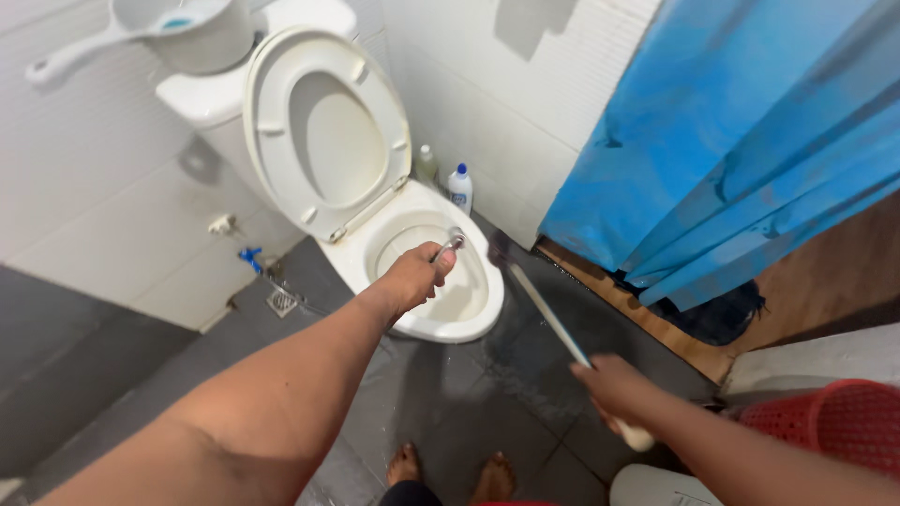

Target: The person scrubs the inside of a white toilet bowl using a long-handled brush while simultaneously rinsing with a handheld bidet sprayer. The person then scrubs the exterior base of the toilet and rinses the floor area around it.

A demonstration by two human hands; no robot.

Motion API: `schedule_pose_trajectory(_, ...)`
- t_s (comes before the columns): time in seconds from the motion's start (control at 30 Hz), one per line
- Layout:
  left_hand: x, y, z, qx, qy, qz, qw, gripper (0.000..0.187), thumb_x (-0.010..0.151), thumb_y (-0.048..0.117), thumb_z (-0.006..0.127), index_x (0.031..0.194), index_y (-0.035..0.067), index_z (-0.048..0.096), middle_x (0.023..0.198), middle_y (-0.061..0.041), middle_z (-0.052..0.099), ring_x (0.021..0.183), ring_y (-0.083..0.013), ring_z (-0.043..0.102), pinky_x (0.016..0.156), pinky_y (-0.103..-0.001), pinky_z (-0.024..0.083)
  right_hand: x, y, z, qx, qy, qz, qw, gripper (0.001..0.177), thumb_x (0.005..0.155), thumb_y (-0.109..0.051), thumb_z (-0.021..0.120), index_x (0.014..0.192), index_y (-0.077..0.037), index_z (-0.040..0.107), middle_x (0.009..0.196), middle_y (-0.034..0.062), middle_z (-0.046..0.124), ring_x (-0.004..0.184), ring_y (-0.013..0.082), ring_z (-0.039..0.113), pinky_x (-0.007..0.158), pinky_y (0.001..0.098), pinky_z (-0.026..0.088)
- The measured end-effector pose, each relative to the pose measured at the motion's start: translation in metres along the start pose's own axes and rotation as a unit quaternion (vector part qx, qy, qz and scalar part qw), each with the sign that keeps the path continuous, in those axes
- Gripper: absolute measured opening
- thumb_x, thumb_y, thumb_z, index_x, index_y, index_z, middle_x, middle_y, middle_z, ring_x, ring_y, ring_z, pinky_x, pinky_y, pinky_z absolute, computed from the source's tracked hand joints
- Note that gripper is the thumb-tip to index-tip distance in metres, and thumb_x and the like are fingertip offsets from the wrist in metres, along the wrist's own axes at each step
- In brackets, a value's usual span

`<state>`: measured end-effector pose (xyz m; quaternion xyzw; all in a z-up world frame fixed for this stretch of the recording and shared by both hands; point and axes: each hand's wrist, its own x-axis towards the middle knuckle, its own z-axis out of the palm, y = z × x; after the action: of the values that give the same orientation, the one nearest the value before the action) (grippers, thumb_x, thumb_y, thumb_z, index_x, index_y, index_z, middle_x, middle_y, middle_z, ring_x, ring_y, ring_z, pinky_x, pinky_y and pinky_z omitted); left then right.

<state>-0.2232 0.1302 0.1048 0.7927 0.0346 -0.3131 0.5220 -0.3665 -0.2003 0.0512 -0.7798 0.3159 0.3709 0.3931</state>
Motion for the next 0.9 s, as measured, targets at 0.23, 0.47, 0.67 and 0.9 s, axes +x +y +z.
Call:
schedule_pose_trajectory(0.23, 0.013, -0.032, 0.009, 0.065, -0.098, 0.102, 0.988, 0.04, 0.099, 0.046, 0.056, 0.11, 0.008, 0.066, 0.085, -0.005, 0.065, 0.075, -0.0155, 0.06, 0.069, -0.034, 0.053, 0.05, -0.043, 0.021, -0.142, 0.036, -0.071, 0.987, 0.043, 0.103, -0.036, 0.054, 0.096, 0.006, 0.062, 0.058, 0.0176, 0.062, 0.044, 0.0316, 0.064, 0.042, 0.0453, 0.052)
schedule_pose_trajectory(0.47, 0.024, -0.033, -0.003, -0.037, -0.04, 0.068, 0.996, 0.039, 0.098, 0.047, 0.057, 0.101, 0.009, 0.063, 0.082, -0.005, 0.061, 0.072, -0.0157, 0.057, 0.064, -0.033, 0.052, 0.127, -0.174, 0.069, -0.213, 0.072, -0.121, 0.967, 0.047, 0.101, -0.035, 0.063, 0.088, 0.01, 0.068, 0.065, 0.0206, 0.067, 0.05, 0.0316, 0.067, 0.049, 0.0437, 0.054)
schedule_pose_trajectory(0.67, 0.018, -0.04, -0.041, -0.044, -0.01, 0.04, 0.998, 0.039, 0.098, 0.047, 0.056, 0.1, 0.009, 0.06, 0.083, -0.005, 0.061, 0.068, -0.0173, 0.055, 0.062, -0.034, 0.049, 0.114, -0.21, 0.104, -0.164, -0.01, -0.14, 0.976, 0.051, 0.103, -0.038, 0.057, 0.087, 0.009, 0.067, 0.071, 0.0158, 0.068, 0.049, 0.028, 0.065, 0.045, 0.0451, 0.052)
schedule_pose_trajectory(0.9, 0.005, -0.044, -0.066, -0.031, -0.01, -0.007, 0.999, 0.038, 0.099, 0.047, 0.053, 0.111, 0.012, 0.059, 0.087, -0.004, 0.06, 0.069, -0.0164, 0.054, 0.062, -0.035, 0.048, 0.044, -0.184, 0.132, -0.061, -0.014, -0.076, 0.995, 0.035, 0.101, -0.035, 0.059, 0.097, 0.0, 0.061, 0.066, 0.0098, 0.056, 0.044, 0.021, 0.052, 0.041, 0.0392, 0.038)
